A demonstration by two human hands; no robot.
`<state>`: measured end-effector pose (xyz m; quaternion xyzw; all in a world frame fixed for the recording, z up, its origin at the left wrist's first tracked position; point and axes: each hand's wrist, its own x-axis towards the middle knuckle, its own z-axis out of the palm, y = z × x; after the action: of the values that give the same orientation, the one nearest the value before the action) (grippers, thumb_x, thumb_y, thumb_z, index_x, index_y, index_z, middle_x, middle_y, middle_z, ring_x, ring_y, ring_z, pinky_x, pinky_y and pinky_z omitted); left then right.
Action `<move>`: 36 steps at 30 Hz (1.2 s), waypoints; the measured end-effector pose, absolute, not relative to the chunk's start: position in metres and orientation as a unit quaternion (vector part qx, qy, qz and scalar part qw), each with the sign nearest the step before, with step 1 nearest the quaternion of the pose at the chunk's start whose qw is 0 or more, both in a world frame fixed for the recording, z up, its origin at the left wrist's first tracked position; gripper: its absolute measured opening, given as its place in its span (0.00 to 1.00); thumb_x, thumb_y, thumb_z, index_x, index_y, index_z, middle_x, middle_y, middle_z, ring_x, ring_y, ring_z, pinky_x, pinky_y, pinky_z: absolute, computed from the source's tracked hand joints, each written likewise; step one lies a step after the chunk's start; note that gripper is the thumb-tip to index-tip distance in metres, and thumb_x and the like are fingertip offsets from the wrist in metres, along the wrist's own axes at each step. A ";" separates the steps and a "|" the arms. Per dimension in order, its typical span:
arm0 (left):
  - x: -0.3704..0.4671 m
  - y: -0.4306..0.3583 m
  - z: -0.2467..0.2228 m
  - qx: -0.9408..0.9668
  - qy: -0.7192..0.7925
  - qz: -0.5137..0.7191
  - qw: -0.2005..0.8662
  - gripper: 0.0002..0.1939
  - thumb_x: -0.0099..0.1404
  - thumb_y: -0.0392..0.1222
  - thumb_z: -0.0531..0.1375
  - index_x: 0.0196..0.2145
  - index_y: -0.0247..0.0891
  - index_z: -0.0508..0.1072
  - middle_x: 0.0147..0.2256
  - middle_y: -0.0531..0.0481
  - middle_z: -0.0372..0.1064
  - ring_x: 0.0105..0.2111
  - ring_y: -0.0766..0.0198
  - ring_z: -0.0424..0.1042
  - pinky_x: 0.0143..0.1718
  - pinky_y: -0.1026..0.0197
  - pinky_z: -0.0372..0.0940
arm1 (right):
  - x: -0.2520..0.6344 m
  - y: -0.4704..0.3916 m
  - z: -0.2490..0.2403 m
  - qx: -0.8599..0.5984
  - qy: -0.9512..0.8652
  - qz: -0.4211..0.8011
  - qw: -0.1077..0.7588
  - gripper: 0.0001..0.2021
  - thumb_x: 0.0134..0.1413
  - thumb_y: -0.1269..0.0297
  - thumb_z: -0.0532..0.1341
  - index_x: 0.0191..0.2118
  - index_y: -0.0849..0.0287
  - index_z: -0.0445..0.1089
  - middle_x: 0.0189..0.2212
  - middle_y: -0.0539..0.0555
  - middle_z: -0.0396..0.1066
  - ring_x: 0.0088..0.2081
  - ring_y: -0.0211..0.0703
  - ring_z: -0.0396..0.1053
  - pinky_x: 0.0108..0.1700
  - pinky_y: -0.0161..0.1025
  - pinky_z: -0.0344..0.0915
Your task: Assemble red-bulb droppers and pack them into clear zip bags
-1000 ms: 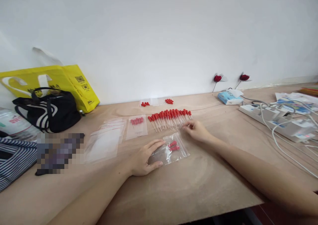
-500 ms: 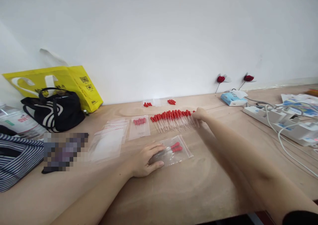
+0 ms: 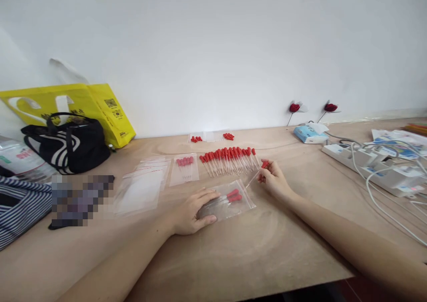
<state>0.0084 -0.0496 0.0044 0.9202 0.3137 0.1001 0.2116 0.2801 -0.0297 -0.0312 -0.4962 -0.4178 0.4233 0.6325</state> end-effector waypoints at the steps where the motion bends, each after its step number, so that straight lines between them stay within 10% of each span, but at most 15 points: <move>1: 0.008 -0.050 0.005 0.919 0.317 0.100 0.213 0.26 0.60 0.48 0.54 0.55 0.43 0.54 0.55 0.46 0.54 0.56 0.53 0.52 0.54 0.46 0.51 | 0.277 -0.030 -0.031 -0.491 -0.405 0.433 0.638 0.18 0.38 0.61 0.59 0.38 0.55 0.55 0.24 0.43 0.59 0.20 0.31 0.62 0.22 0.33 0.61; 14: 0.009 -0.050 0.005 0.918 0.315 0.106 0.216 0.29 0.61 0.46 0.53 0.58 0.44 0.47 0.58 0.46 0.47 0.56 0.56 0.51 0.54 0.50 0.51 | 0.249 -0.047 -0.029 -0.458 -0.497 0.487 0.554 0.14 0.40 0.60 0.61 0.32 0.55 0.56 0.21 0.42 0.64 0.14 0.29 0.58 0.15 0.29 0.55; 25: 0.009 -0.047 0.001 0.921 0.310 0.104 0.213 0.30 0.61 0.47 0.53 0.58 0.44 0.46 0.58 0.46 0.46 0.56 0.56 0.50 0.55 0.51 0.50 | 0.252 -0.041 -0.034 -0.445 -0.644 0.482 0.394 0.12 0.47 0.58 0.55 0.26 0.60 0.70 0.23 0.52 0.72 0.26 0.41 0.69 0.29 0.38 0.64; 36: 0.009 -0.050 0.006 0.919 0.312 0.096 0.222 0.29 0.61 0.46 0.53 0.57 0.43 0.48 0.58 0.46 0.47 0.56 0.56 0.50 0.55 0.51 0.51 | 0.316 0.064 -0.019 -0.777 -0.548 0.102 0.292 0.15 0.43 0.64 0.58 0.39 0.66 0.66 0.32 0.61 0.70 0.35 0.45 0.68 0.32 0.34 0.61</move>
<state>0.0090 -0.0498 0.0058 0.9186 0.3123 0.0956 0.2222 0.3155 0.0636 -0.0187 -0.7772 -0.5480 0.1020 0.2919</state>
